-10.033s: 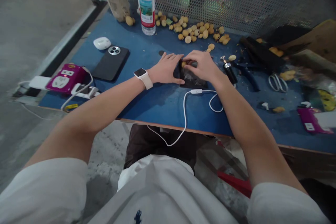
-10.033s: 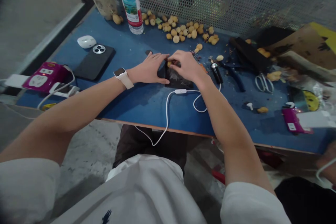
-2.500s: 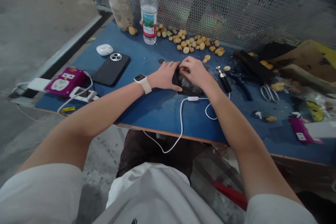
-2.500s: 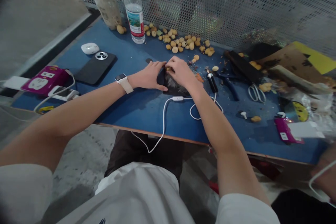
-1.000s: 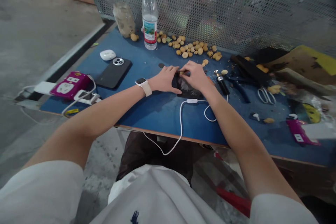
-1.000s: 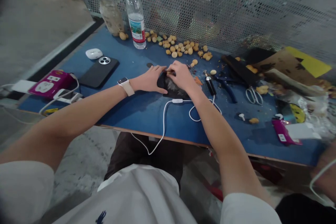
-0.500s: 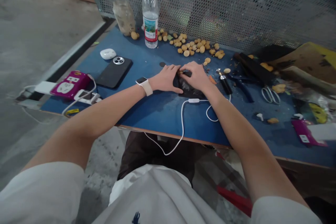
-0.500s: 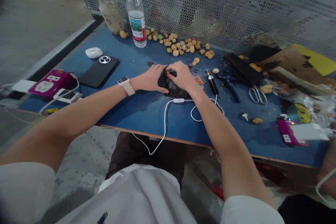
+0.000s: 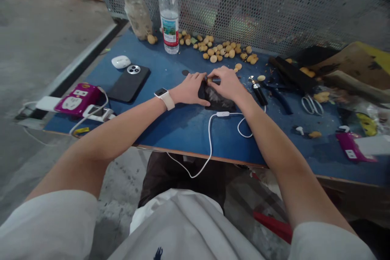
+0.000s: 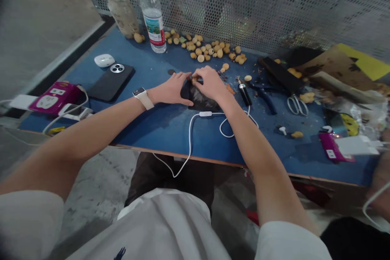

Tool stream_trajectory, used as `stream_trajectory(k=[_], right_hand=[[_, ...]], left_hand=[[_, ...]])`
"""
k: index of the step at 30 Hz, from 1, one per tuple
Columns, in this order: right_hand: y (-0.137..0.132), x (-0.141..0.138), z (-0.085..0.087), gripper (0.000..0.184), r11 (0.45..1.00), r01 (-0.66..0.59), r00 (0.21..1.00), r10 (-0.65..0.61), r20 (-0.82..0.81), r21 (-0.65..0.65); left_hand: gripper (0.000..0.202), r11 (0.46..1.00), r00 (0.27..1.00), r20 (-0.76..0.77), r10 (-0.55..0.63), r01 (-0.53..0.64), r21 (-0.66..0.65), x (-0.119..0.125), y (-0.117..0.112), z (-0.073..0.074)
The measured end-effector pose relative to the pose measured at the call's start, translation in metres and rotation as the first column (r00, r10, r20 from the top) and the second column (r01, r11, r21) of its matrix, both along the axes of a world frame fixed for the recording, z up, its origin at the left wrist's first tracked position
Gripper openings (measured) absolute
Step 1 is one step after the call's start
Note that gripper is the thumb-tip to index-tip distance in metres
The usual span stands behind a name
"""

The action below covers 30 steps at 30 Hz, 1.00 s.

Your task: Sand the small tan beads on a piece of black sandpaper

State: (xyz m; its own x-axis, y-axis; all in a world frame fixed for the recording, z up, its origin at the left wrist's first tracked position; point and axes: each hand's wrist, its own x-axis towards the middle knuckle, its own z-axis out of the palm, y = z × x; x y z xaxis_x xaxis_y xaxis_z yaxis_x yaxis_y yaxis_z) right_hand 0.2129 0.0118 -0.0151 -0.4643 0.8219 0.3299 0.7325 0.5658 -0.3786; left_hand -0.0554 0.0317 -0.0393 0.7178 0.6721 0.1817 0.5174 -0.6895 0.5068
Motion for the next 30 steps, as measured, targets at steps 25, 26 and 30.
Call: stream_trajectory(k=[25, 26, 30], right_hand=[[-0.017, 0.0, -0.002, 0.026, 0.999, 0.033, 0.996, -0.033, 0.084, 0.001], [-0.016, 0.002, -0.002, 0.026, 0.998, 0.067, 0.994, -0.068, 0.085, 0.017], [-0.014, 0.003, -0.002, 0.022, 0.996, 0.084, 0.993, -0.087, 0.083, 0.033]], left_hand=[[0.16, 0.999, 0.999, -0.005, -0.044, 0.044, -0.01, -0.001, 0.0, 0.0], [0.161, 0.999, 0.999, 0.001, -0.04, 0.04, -0.011, -0.001, 0.0, -0.001], [0.157, 1.0, 1.0, 0.017, -0.019, 0.019, -0.014, -0.002, 0.0, -0.003]])
